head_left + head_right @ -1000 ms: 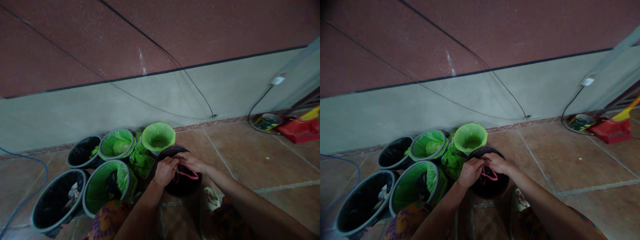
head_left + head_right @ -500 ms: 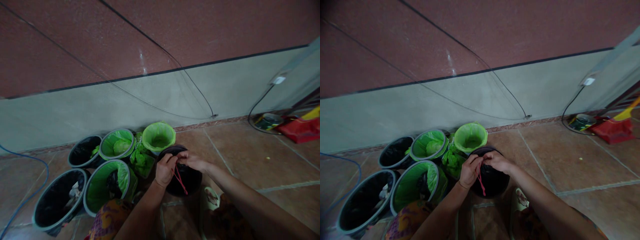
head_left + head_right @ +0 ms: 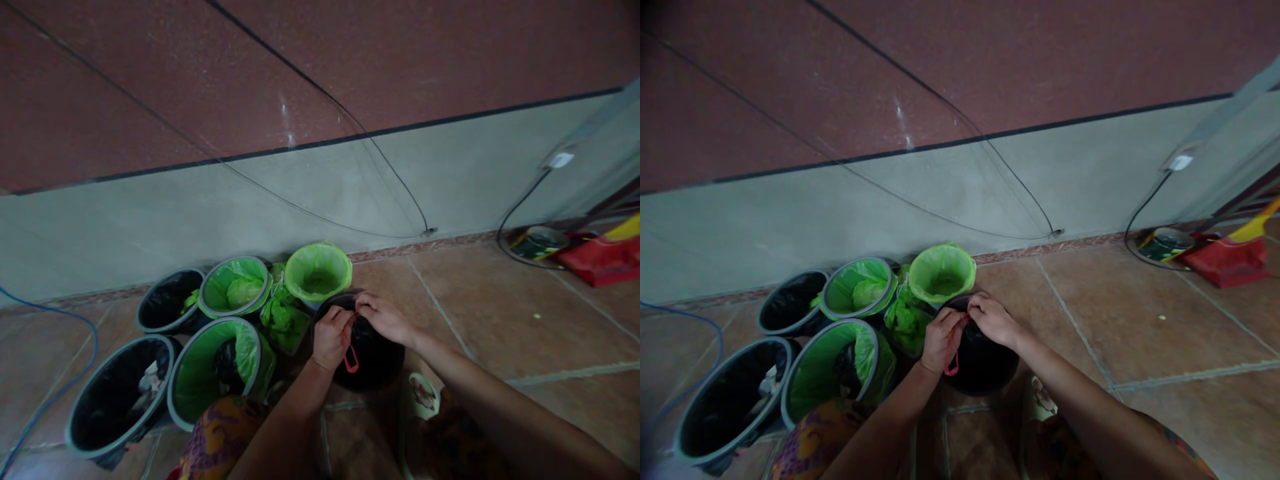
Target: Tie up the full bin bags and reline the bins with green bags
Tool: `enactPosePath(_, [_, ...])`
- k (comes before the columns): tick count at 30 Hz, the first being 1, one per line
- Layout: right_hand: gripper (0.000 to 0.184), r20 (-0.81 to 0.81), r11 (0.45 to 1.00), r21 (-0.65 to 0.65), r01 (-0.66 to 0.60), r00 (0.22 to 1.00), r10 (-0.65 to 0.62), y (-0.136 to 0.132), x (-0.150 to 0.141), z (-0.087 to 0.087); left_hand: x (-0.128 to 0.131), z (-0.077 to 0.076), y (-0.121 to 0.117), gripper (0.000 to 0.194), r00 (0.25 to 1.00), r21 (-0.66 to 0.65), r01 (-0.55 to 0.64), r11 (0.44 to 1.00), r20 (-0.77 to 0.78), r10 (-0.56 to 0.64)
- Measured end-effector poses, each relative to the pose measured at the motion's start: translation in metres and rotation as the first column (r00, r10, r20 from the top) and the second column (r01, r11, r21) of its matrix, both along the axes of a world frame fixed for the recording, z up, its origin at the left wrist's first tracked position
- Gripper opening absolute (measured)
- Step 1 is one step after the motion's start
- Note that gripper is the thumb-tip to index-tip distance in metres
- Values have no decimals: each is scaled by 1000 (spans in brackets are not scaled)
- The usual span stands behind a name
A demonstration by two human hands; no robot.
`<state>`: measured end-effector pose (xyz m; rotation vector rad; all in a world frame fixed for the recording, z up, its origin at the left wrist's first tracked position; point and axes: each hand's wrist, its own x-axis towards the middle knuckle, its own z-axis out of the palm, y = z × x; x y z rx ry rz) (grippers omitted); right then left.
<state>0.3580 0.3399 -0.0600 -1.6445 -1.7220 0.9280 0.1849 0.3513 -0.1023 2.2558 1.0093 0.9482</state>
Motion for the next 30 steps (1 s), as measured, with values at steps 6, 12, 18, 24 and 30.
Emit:
enactPosePath(6, [18, -300, 994, -73, 75, 949, -94, 2, 6, 2, 4, 1, -2, 20, 997, -42, -20, 999, 71, 23])
enactPosePath(12, [39, -315, 992, -106, -64, 949, 27, 1, 9, -2, 5, 5, -5, 19, 999, -68, -34, 997, 20, 35])
enactPosePath(18, [28, -89, 987, -116, -108, 991, 98, -2, 20, 0, 2, 5, -3, 19, 999, -81, -52, 995, 4, 53])
enactPosePath(24, [24, 49, 964, -223, -145, 986, 160, -1, 47, 16, -1, 1, 4, 25, 997, -187, -27, 982, -72, 13])
enactPosePath(30, [23, 377, 950, -311, 13, 919, 111, -1, 45, 17, -5, 4, 5, 28, 889, -201, -83, 976, -457, -19])
